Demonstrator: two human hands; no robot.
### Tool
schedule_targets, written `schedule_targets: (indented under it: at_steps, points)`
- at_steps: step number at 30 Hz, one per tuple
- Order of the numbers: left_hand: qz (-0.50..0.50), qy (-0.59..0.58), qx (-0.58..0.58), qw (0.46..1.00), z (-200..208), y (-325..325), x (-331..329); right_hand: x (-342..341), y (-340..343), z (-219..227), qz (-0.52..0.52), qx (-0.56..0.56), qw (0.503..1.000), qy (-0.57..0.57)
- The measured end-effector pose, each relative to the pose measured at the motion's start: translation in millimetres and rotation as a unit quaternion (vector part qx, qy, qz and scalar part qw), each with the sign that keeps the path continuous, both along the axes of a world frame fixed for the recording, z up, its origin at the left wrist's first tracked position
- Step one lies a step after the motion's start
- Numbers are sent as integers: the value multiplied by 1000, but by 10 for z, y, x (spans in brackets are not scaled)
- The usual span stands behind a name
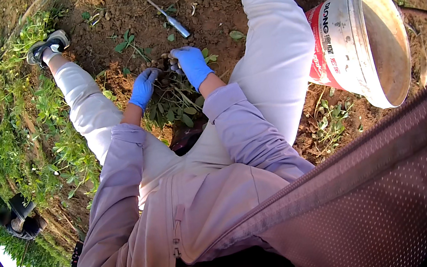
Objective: The person uses a small hand hoe to loosen soil around peanut plants, then pulls the plants from the ground and removes peanuts from the roots. The peanuts are collected by hand and placed into a nearby bucket.
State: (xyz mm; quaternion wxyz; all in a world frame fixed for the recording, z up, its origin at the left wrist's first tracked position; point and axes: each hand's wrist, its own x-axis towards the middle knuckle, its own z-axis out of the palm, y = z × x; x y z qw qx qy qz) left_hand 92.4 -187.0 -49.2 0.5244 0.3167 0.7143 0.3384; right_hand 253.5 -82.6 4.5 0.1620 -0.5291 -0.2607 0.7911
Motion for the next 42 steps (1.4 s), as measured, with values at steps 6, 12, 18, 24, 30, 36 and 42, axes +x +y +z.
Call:
schedule_targets:
  at_steps: [6,12,18,24,30,36,42]
  points:
    - [197,-286,-28,937,480,172,90,24,-7,38,-2,13,1000,14]
    - [140,-359,81,919,631,153,291,-34,-33,105,87,58,992,70]
    - [132,-285,126,941,626,117,310,-82,-83,284,134,126,981,56]
    - [157,-254,133,945,729,139,529,-83,-101,188,29,128,990,57]
    - [154,-132,139,969,803,116,542,-76,-83,194,97,132,986,43]
    - [186,-22,157,970,658,72,313,-20,-13,178,-41,23,998,34]
    - [217,3,32,976,388,-119,-217,32,16,96,-28,-26,997,72]
